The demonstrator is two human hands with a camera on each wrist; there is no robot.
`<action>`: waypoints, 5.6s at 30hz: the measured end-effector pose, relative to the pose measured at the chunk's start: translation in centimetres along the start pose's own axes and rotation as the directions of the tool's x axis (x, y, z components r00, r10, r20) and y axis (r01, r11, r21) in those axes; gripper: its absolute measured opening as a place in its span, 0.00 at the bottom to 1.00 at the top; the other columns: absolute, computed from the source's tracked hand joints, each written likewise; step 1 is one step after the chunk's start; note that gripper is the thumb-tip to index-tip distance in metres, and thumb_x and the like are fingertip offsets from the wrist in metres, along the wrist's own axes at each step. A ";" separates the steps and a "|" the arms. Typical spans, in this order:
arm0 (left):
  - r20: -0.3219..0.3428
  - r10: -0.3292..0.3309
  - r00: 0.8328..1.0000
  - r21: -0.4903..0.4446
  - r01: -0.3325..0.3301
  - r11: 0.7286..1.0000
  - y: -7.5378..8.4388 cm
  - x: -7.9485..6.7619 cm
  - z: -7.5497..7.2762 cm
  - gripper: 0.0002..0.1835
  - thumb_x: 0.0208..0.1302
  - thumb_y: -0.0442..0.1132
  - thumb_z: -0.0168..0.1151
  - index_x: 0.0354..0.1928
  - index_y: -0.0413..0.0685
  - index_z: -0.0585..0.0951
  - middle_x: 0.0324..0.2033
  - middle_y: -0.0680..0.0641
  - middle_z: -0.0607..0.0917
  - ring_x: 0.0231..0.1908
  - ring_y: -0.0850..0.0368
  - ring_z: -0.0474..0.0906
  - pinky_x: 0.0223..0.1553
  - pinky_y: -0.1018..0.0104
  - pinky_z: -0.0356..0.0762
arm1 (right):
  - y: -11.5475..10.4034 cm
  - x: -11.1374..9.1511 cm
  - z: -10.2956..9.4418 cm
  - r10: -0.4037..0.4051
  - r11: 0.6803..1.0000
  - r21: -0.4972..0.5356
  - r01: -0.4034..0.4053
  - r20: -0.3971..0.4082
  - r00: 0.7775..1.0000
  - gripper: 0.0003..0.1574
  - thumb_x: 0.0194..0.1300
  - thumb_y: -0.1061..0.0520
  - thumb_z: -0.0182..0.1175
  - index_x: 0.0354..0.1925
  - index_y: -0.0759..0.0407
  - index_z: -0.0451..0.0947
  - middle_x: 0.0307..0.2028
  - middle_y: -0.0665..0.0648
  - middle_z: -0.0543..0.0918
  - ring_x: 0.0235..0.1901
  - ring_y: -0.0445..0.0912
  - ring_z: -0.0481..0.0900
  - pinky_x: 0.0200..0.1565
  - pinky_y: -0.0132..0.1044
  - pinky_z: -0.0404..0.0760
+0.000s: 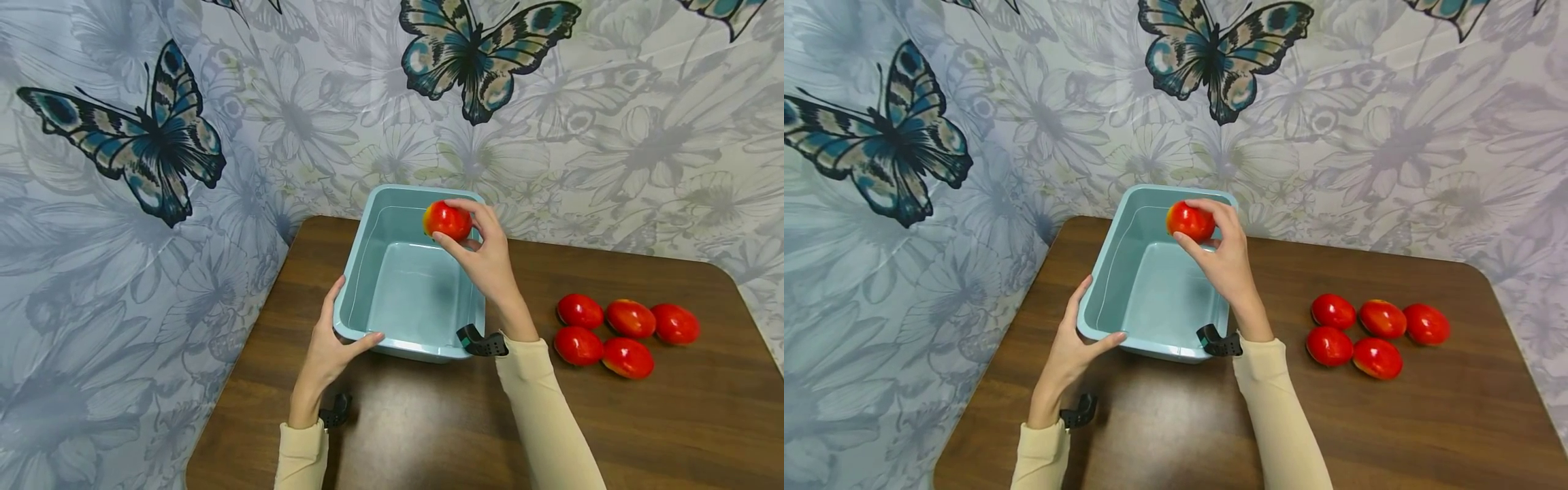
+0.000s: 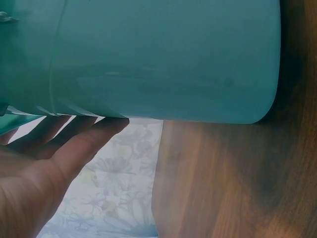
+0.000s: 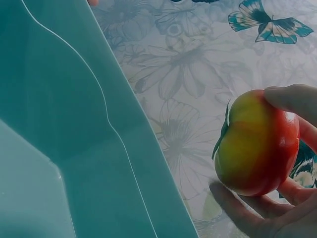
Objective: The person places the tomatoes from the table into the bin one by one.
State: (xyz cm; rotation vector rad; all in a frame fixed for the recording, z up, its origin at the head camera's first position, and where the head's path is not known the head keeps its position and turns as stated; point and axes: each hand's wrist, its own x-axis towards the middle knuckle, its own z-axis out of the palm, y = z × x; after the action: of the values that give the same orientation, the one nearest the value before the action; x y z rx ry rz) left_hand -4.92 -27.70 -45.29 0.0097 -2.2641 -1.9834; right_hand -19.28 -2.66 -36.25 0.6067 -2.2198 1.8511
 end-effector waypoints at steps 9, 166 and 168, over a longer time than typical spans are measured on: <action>0.009 -0.004 1.000 0.000 0.004 1.000 -0.1 0.1 0.4 0.60 0.53 0.35 0.82 0.82 0.66 0.54 0.74 0.42 0.66 0.68 0.34 0.68 0.62 0.34 0.72 | -0.2 -0.7 -0.6 -0.018 0.999 -0.046 0.018 0.003 1.000 0.29 0.67 0.61 0.72 0.65 0.57 0.78 0.60 0.60 0.76 0.60 0.53 0.74 0.58 0.56 0.79; -0.068 -0.070 0.995 0.063 0.074 0.995 0.2 -1.2 1.4 0.59 0.53 0.37 0.82 0.82 0.67 0.56 0.74 0.46 0.66 0.68 0.41 0.67 0.64 0.39 0.67 | 0.5 -0.1 -1.1 -0.002 0.995 -0.095 0.011 0.103 0.995 0.37 0.62 0.59 0.76 0.68 0.57 0.77 0.64 0.60 0.76 0.63 0.54 0.72 0.63 0.58 0.76; -0.067 -0.069 0.995 0.063 0.073 0.995 0.2 -1.2 1.5 0.59 0.53 0.37 0.82 0.82 0.67 0.56 0.75 0.46 0.66 0.69 0.41 0.67 0.65 0.39 0.66 | 0.5 -0.1 -1.3 -0.010 0.995 -0.094 0.020 0.102 0.995 0.38 0.62 0.59 0.76 0.68 0.56 0.76 0.65 0.59 0.76 0.65 0.54 0.71 0.65 0.58 0.73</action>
State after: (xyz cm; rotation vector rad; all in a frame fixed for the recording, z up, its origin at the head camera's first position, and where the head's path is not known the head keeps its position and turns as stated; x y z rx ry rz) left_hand -3.90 -26.06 -45.36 0.1611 -2.3175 -1.9113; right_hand -19.53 -1.34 -36.54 0.7123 -2.3448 1.7318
